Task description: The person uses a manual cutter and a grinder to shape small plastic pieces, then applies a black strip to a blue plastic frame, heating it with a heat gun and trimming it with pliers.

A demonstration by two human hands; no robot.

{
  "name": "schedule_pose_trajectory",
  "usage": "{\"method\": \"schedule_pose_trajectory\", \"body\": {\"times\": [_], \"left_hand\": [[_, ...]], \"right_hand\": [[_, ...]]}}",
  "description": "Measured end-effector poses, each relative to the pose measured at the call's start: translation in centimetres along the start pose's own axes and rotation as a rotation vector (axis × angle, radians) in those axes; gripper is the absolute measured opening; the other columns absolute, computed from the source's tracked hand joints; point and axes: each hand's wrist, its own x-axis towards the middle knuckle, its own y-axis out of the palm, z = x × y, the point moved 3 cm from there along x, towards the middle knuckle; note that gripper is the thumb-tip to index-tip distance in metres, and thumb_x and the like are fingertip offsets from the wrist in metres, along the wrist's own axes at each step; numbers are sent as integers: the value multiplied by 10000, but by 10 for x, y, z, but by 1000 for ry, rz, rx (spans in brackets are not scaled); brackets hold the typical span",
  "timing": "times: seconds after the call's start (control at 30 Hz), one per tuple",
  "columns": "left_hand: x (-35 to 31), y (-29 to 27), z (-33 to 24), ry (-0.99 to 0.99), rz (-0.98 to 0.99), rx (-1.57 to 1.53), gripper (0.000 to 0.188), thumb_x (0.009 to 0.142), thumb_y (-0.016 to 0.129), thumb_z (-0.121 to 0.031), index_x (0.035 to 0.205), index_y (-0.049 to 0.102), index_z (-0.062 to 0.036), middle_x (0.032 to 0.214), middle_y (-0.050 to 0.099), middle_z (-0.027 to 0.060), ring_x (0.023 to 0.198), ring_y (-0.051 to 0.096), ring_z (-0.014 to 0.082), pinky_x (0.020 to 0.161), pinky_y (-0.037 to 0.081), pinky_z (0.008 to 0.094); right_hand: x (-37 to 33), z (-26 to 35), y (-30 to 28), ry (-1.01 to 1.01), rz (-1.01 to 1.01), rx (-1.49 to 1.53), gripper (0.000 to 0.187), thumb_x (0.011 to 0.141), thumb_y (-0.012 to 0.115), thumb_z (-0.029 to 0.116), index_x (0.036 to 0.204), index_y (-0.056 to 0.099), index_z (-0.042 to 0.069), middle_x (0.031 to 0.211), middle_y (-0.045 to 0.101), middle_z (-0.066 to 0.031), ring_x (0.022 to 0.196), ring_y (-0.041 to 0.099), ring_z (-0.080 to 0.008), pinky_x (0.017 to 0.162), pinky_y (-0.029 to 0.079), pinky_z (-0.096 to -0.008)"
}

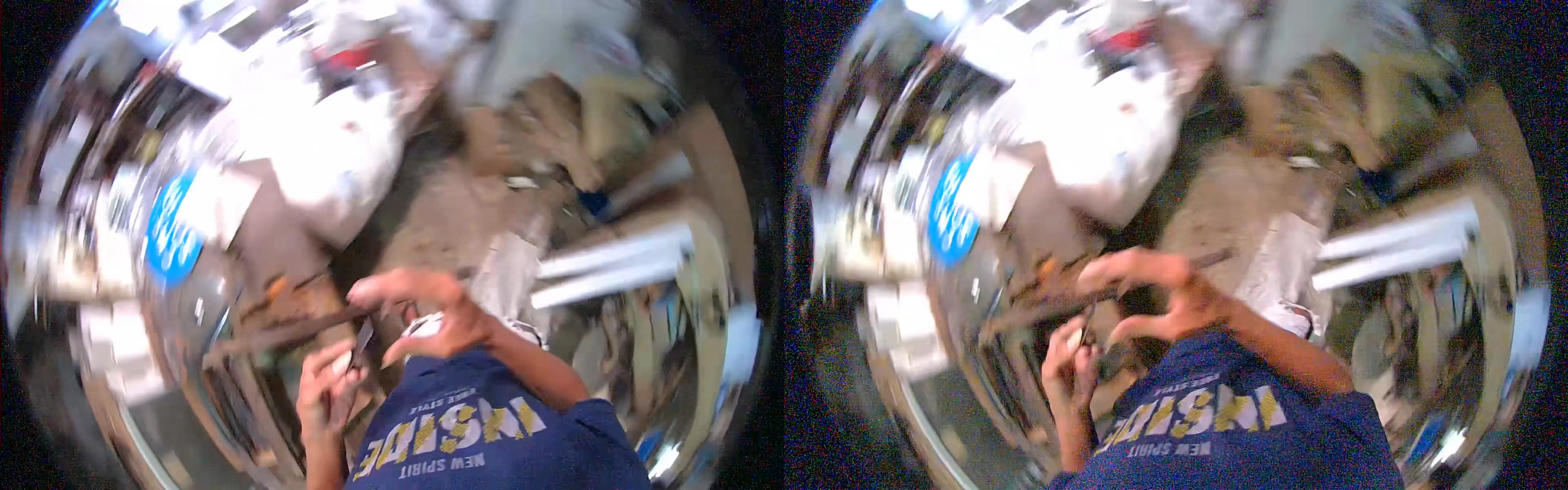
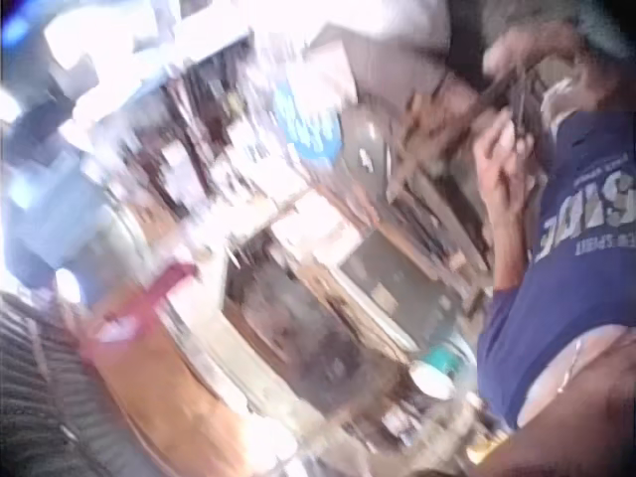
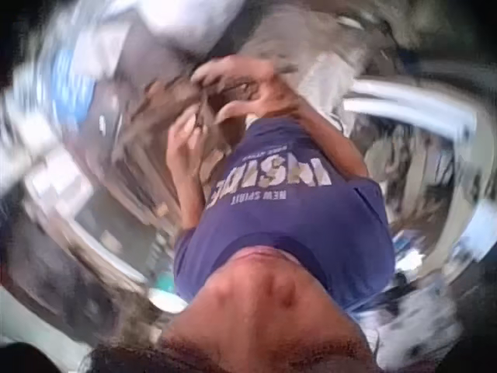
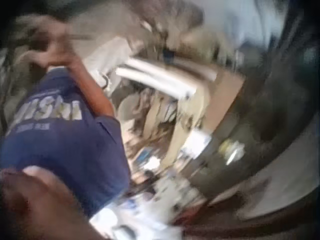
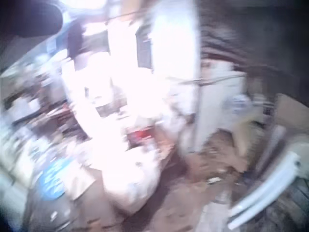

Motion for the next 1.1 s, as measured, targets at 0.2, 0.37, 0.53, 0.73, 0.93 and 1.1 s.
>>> {"method": "schedule_pose_trajectory", "body": {"times": [0.2, 0.37, 0.53, 0.73, 0.93, 1.1], "left_hand": [[-31, 181, 122, -363, 619, 123, 567, 960, 595, -378, 1298, 554, 76, 1156, 609, 159, 937, 634, 206, 780, 578, 300], [-79, 273, 301, 415, 1028, 753, 306, 797, 753, 16, 1079, 644, 59, 1091, 642, 128, 910, 636, 205, 731, 591, 316], [-239, 418, 421, 160, 1687, 1064, 215, 744, 784, 94, 920, 697, 6, 864, 694, 106, 822, 659, 182, 764, 551, 310], [-396, 465, 548, -26, 2252, 1103, 180, 818, 813, -88, 919, 718, 27, 755, 710, 123, 720, 682, 151, 659, 528, 304], [-507, 460, 648, -260, 2708, 947, 150, 839, 787, -86, 917, 718, 22, 794, 723, 129, 729, 701, 153, 673, 535, 287], [-598, 465, 719, -516, 2753, 994, 120, 855, 759, -72, 912, 708, 20, 831, 730, 116, 747, 707, 139, 698, 545, 273]], "right_hand": [[-211, 83, -130, -64, -506, -38, 100, 829, 767, 22, 925, 757, 50, 832, 696, -75, 805, 655, -206, 704, 512, -327], [-455, 153, -172, 35, -943, -502, 100, 840, 738, 83, 939, 747, 73, 841, 706, -91, 830, 658, -230, 712, 514, -357], [-653, 256, -140, 212, -1498, -603, 114, 840, 755, 96, 944, 750, 48, 837, 715, -98, 745, 665, -235, 672, 512, -361], [-787, 304, -50, 514, -2065, -599, 150, 834, 763, 104, 966, 752, 34, 892, 735, -144, 782, 703, -263, 718, 544, -359], [-854, 336, 5, 685, -2569, -366, 137, 822, 799, 145, 895, 768, 34, 831, 736, -107, 750, 685, -180, 691, 524, -314], [-953, 349, 20, 677, -2746, -122, 143, 845, 786, 156, 862, 755, 17, 816, 735, -80, 743, 653, -119, 682, 498, -280]]}}
